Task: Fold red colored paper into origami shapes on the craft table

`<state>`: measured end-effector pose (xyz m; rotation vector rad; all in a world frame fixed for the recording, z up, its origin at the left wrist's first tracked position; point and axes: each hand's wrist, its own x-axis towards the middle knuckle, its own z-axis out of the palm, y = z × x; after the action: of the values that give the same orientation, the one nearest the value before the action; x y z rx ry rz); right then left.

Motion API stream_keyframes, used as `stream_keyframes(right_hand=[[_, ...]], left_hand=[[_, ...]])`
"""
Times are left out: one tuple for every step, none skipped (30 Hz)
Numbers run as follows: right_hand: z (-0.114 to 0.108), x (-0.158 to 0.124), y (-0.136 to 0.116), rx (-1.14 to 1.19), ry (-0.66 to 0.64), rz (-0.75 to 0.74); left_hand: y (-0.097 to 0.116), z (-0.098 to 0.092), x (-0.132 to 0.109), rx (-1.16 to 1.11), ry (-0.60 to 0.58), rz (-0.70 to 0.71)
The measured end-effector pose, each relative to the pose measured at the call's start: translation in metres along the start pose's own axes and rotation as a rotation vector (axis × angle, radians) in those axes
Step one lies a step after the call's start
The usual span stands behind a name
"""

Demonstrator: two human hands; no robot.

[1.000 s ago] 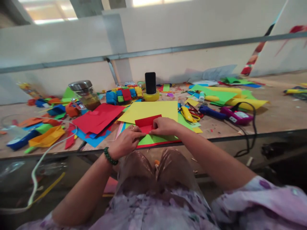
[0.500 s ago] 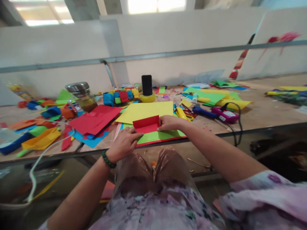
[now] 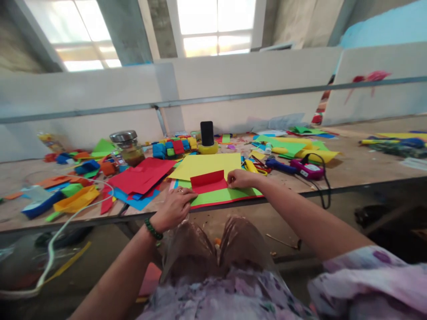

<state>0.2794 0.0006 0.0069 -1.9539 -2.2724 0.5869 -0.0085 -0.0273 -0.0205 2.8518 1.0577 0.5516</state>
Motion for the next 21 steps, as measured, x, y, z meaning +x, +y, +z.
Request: stream_keyframes(right_hand=[[0.001,-0.001,0.002,0.012,0.010,-0.010],[0.002,-0.002,0.005,0.023,0.022,-0.019],[0.003,-0.003,0.007,0.033,0.036,-0.025],[0.003,-0.004,0.009,0.041,0.051,-0.030],[0.003,-0.006,0.011,0.045,0.070,-0.033],[0.002,-0.008,0.011,0.046,0.096,-0.037],[0.002,-0.010,0.010,0.043,0.133,-0.043],[0.002,-0.013,0.007,0.037,0.178,-0.055],[0.002,-0.015,0.002,0.030,0.227,-0.076],[0.003,-0.018,-0.006,0.025,0.271,-0.107],[0.006,-0.019,-0.014,0.021,0.303,-0.148],[0.009,-0.020,-0.024,0.019,0.314,-0.199],[0.012,-0.020,-0.033,0.017,0.303,-0.256],[0.016,-0.018,-0.041,0.013,0.282,-0.311],[0.020,-0.015,-0.048,0.010,0.261,-0.354],[0.023,-0.011,-0.053,0.005,0.243,-0.391],[0.024,-0.007,-0.055,-0.003,0.228,-0.418],[0.025,-0.003,-0.055,-0.014,0.216,-0.434],[0.024,0.001,-0.054,-0.026,0.208,-0.439],[0.022,0.005,-0.052,-0.040,0.197,-0.442],[0.020,0.007,-0.050,-0.051,0.182,-0.450]], left_hand=[[-0.001,0.002,-0.001,-0.016,0.007,0.002],[-0.003,0.004,-0.002,-0.030,0.013,0.002],[-0.004,0.006,-0.003,-0.042,0.019,-0.001],[-0.005,0.007,-0.004,-0.052,0.024,-0.001],[-0.006,0.009,-0.005,-0.059,0.028,0.003],[-0.006,0.010,-0.006,-0.060,0.031,0.010],[-0.006,0.010,-0.007,-0.057,0.033,0.019],[-0.005,0.010,-0.007,-0.049,0.034,0.028],[-0.004,0.009,-0.007,-0.038,0.034,0.032],[-0.001,0.007,-0.006,-0.026,0.033,0.033],[0.002,0.006,-0.006,-0.015,0.033,0.033],[0.005,0.004,-0.005,-0.006,0.035,0.034],[0.008,0.003,-0.003,0.000,0.037,0.041],[0.011,0.002,-0.002,0.002,0.039,0.054],[0.014,0.003,0.000,-0.002,0.042,0.072],[0.016,0.004,0.001,-0.012,0.048,0.092],[0.016,0.005,0.002,-0.029,0.057,0.111],[0.016,0.006,0.004,-0.049,0.073,0.120],[0.014,0.007,0.006,-0.070,0.101,0.115],[0.012,0.008,0.008,-0.090,0.135,0.096],[0.009,0.007,0.010,-0.103,0.168,0.060]])
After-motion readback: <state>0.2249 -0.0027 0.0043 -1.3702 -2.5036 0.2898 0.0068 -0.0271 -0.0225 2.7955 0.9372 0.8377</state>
